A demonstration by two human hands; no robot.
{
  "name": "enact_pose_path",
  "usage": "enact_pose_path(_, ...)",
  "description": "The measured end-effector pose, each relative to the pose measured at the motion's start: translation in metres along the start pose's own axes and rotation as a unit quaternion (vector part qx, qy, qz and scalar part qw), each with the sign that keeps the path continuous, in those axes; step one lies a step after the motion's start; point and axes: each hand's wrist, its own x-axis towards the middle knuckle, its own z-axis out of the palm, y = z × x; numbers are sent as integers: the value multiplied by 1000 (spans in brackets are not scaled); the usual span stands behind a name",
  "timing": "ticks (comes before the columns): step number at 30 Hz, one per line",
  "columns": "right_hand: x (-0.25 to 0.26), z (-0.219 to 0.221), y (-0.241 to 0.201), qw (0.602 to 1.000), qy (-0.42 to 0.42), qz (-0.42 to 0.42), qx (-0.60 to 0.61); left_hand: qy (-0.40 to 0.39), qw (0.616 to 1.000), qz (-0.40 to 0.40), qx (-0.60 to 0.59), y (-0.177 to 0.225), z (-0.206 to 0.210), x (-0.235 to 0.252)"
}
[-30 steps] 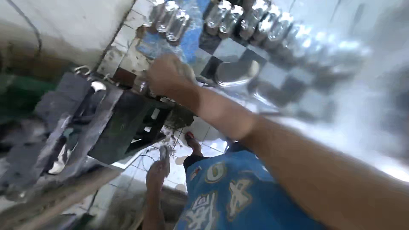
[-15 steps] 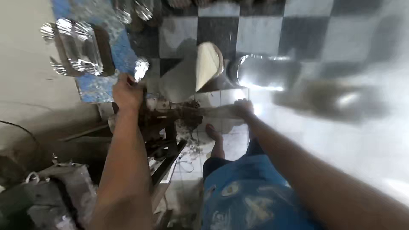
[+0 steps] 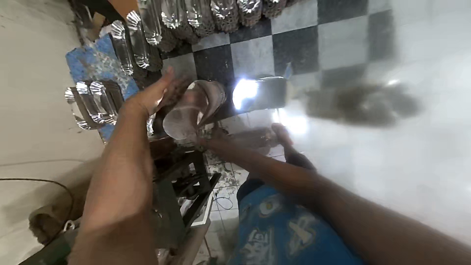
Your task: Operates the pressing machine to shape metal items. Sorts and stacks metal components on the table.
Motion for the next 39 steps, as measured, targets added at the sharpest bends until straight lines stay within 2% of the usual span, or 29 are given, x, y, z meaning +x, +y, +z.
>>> enact_pose_path(1,10,10,-15,996,-12,23,85,-14,999,-46,-19,8,9,6)
enact_pose_path(2,21,14,-28,993,-20,22,116,-5,996,-89,-29,15,20,10)
enact_pose_path(4,39,19,-40,993,2,-13,118,4,988,-148,-38,25,31,11)
enact_pose_path(6,44,19,-43,992,3,-19,124,-7,987,-154,-41,30,32,9)
enact_pose_path(9,39,-4,-36,994,-63,4,91,-13,986,-163,-30,25,31,12)
enact_pose_path(11,19,-40,-36,994,-100,-20,-30,49,990,-130,2,25,31,6)
enact_pose_path(13,-16,-82,-38,978,-95,-111,-147,156,987,-16,36,30,31,-10)
enact_pose_path(14,-38,-103,-41,957,-59,-192,-207,182,979,72,52,35,33,-18)
enact_pose_path(15,-57,-123,-49,920,9,-268,-285,200,964,161,76,43,39,-23)
enact_pose_path(16,-68,-142,-61,860,86,-324,-385,197,944,233,125,56,50,-27)
enact_pose_path(17,-71,-161,-74,788,142,-334,-498,173,922,285,197,70,68,-27)
enact_pose_path(18,-67,-176,-85,725,156,-296,-602,143,896,318,274,79,91,-20)
enact_pose_path(19,-59,-187,-95,689,145,-223,-674,114,868,340,343,80,115,-4)
enact_pose_path(21,-36,-199,-102,652,105,-107,-744,65,837,306,450,73,152,33)
enact_pose_path(22,-27,-203,-105,640,91,-93,-758,52,832,283,475,67,162,49)
enact_pose_path(25,-18,-216,-113,651,61,-127,-745,73,827,297,471,55,169,65)
enact_pose_path(30,-29,-218,-112,665,70,-154,-727,88,852,244,454,69,175,47)
enact_pose_path(32,-34,-214,-113,655,73,-149,-737,109,860,247,433,81,172,13)
enact_pose_path(35,-48,-201,-117,644,81,-170,-741,240,870,274,332,83,146,-53)
enact_pose_path(37,-47,-189,-113,635,95,-183,-745,310,884,208,282,60,116,-76)
enact_pose_path(39,-39,-174,-110,613,99,-175,-764,314,902,127,268,26,95,-73)
